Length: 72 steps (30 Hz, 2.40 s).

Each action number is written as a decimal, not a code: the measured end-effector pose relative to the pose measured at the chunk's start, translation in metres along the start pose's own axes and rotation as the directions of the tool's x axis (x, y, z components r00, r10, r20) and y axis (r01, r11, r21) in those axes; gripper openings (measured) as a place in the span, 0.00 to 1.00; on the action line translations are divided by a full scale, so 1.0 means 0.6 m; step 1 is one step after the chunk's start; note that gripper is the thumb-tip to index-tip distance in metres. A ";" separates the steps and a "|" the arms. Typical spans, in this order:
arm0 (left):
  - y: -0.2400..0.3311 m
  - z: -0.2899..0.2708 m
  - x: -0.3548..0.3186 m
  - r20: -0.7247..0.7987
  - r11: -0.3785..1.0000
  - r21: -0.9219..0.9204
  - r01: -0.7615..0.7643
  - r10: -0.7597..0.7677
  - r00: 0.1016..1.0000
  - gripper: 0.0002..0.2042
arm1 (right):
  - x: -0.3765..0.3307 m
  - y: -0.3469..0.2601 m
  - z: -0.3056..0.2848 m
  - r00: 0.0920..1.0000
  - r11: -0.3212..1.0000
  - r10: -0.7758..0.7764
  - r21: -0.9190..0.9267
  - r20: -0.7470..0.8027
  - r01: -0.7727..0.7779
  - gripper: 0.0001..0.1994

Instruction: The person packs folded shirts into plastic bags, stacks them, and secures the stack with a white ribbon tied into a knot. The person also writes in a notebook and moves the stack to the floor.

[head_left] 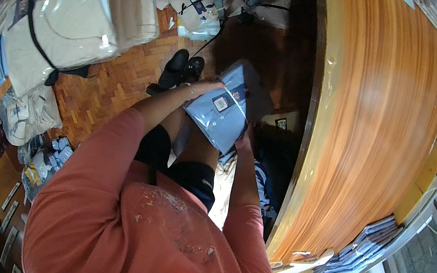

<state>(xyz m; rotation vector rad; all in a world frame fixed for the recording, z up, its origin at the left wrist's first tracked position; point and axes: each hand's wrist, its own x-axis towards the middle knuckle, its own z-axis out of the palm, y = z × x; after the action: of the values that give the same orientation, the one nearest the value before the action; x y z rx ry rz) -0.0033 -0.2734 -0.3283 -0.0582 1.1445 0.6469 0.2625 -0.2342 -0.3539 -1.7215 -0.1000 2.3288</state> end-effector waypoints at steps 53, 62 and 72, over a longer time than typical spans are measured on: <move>-0.069 0.260 -0.015 -0.806 0.957 0.285 -0.062 0.274 0.524 0.31 | 0.043 -0.188 -0.107 0.971 0.946 -0.124 -0.272 0.203 0.177 0.24; 0.010 0.231 -0.031 -0.676 0.845 0.535 0.004 0.425 0.602 0.30 | -0.049 -0.125 -0.021 0.975 0.972 -0.220 -0.070 0.040 0.222 0.23; 0.017 0.155 0.026 -0.349 0.587 0.807 -0.059 0.556 0.754 0.29 | -0.141 -0.076 0.059 0.902 0.968 -0.118 0.154 -0.416 0.197 0.26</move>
<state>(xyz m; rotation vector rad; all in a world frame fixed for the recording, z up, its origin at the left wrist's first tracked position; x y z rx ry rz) 0.0721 -0.2243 -0.2984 0.7725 1.9989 0.4134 0.2594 -0.2067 -0.2555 -1.9699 0.0570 1.7614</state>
